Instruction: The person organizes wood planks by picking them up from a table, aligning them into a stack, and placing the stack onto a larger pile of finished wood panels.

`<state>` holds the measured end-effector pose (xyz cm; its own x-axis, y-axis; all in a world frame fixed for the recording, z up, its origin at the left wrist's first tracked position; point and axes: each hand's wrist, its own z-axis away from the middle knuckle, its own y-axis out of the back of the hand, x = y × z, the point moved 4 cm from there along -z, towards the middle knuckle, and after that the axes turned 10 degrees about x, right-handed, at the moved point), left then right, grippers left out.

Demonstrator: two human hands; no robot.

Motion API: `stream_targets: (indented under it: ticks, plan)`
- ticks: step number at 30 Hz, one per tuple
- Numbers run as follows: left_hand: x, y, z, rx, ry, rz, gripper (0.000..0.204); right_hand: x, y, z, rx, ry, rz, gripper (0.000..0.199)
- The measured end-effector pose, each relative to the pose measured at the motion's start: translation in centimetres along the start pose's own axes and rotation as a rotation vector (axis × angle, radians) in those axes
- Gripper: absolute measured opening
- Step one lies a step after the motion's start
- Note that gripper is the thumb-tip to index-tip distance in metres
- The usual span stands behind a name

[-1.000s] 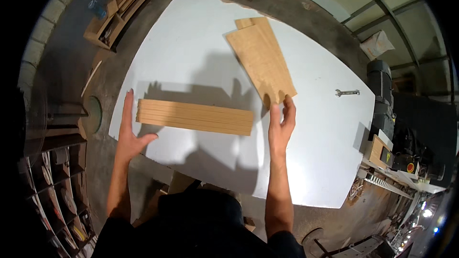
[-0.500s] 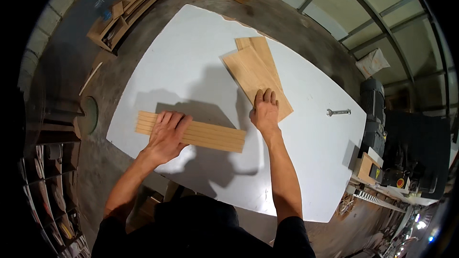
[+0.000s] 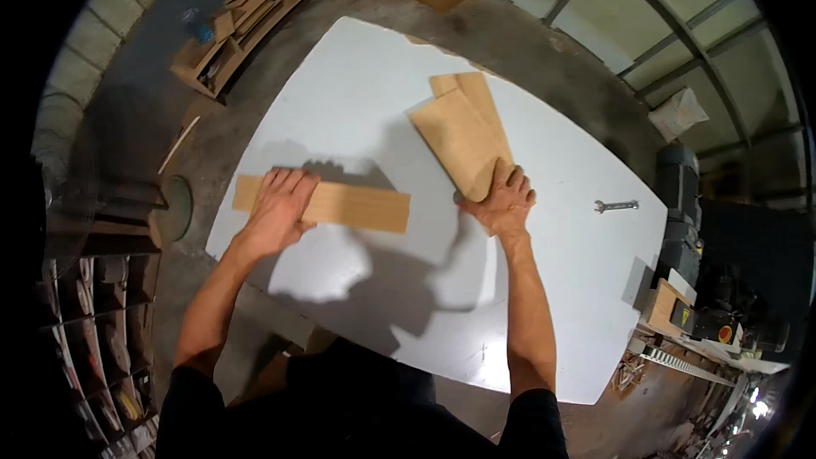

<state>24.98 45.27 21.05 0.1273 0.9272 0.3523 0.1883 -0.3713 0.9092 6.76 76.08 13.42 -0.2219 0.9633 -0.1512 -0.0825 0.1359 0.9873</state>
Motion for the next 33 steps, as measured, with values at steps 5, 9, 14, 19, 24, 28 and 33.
stream_targets:
  ticks: [5,9,14,19,24,28,33]
  plan:
    - [-1.7,-0.4,-0.8,-0.056,0.018,-0.078,0.066,-0.6,-1.8,-0.3,0.015,-0.072,0.075,0.122]
    - [-1.6,-1.2,-0.6,-0.102,0.020,-0.156,0.070,-1.6,-1.3,-1.2,-0.011,-0.093,0.142,0.132]
    - [-0.8,-1.1,-0.3,-0.120,0.037,-0.082,0.079,-1.9,-0.4,-1.6,-0.034,-0.111,0.099,0.122]
    - [0.2,-0.8,-0.9,-0.052,0.010,-0.055,0.092,0.3,-0.9,-1.6,-0.003,-0.069,-0.053,0.119]
    - [0.3,0.0,-0.1,-0.066,0.088,0.015,0.099,0.4,1.7,1.9,-0.305,-0.263,-0.990,0.112]
    - [1.4,0.9,-0.9,-0.019,0.069,-0.014,0.103,3.5,1.0,6.3,-0.379,-0.372,-1.478,0.096]
    - [6.0,1.6,-2.0,0.129,0.024,0.260,0.085,5.8,-0.4,14.3,-0.386,-0.435,-1.805,0.091]
